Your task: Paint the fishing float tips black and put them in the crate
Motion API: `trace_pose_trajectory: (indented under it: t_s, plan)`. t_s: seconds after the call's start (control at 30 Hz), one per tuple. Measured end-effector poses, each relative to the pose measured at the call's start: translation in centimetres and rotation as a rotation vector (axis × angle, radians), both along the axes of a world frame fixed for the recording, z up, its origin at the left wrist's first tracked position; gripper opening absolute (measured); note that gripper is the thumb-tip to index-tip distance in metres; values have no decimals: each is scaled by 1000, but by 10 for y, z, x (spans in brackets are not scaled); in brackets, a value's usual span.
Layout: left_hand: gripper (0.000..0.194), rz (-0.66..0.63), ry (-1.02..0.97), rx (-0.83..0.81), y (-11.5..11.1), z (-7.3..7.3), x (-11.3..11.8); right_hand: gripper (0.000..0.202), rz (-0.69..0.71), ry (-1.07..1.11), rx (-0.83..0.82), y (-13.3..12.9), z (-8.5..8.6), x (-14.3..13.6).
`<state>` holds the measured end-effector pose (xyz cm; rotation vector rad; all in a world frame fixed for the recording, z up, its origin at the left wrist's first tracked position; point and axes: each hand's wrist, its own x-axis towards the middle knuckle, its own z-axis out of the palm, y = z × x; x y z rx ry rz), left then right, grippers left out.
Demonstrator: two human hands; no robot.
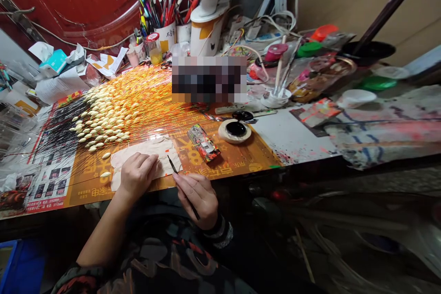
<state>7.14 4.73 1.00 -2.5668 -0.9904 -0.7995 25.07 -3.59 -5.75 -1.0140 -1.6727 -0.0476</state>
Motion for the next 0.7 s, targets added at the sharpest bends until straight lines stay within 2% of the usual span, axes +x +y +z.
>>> trace_pose_trajectory:
  t_s: [0.43,0.7]
  plan:
    - [10,-15,-17,4,1,-1,0,58,74,7,15,-2,4,-4]
    - [14,12,15,1,0,-1,0,58,55,-2,-25,-1,1,-7]
